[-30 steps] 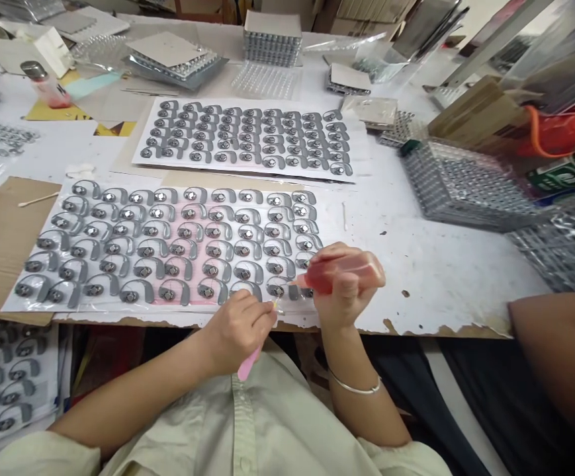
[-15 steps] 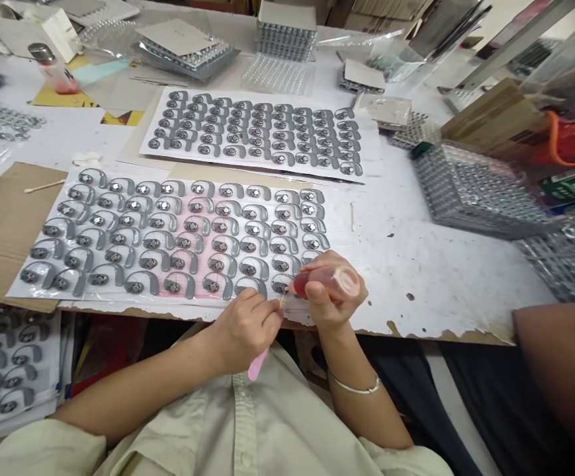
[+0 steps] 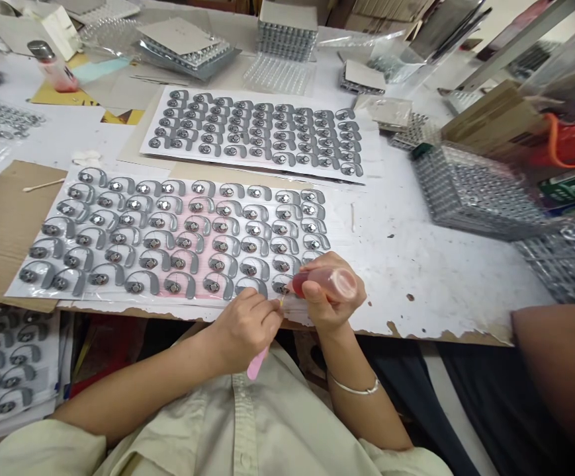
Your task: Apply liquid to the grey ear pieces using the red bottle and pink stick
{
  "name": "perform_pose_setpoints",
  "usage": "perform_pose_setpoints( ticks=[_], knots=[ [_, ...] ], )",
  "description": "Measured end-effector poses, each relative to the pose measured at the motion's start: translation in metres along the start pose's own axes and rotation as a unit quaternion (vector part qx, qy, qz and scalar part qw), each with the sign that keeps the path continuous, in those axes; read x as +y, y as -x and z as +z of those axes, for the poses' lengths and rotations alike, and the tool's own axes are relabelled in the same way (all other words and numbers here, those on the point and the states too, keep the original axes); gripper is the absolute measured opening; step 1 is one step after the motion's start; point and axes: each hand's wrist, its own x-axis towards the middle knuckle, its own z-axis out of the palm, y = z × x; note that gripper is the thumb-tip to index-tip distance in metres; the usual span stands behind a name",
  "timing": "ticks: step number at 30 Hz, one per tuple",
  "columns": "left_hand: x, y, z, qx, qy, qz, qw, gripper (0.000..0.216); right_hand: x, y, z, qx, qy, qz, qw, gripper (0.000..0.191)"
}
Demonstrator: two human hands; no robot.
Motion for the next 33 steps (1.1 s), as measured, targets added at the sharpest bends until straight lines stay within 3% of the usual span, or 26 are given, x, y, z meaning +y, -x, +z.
perform_pose_setpoints(
  ticks=[10, 33],
  knots=[
    [-0.0001, -0.0006, -0.0008, -0.004, 0.003, -0.002, 1.000, 0.013, 0.0005, 0.0017, -0.0005, -0.003, 0.002, 0.018, 1.000, 0.013],
    [-0.0022, 0.0013, 0.0005, -0.005, 0.028, -0.005, 1.000, 0.008, -0.0006, -0.0008, 0.0004, 0.014, 0.030, -0.014, 0.999, 0.013]
  ],
)
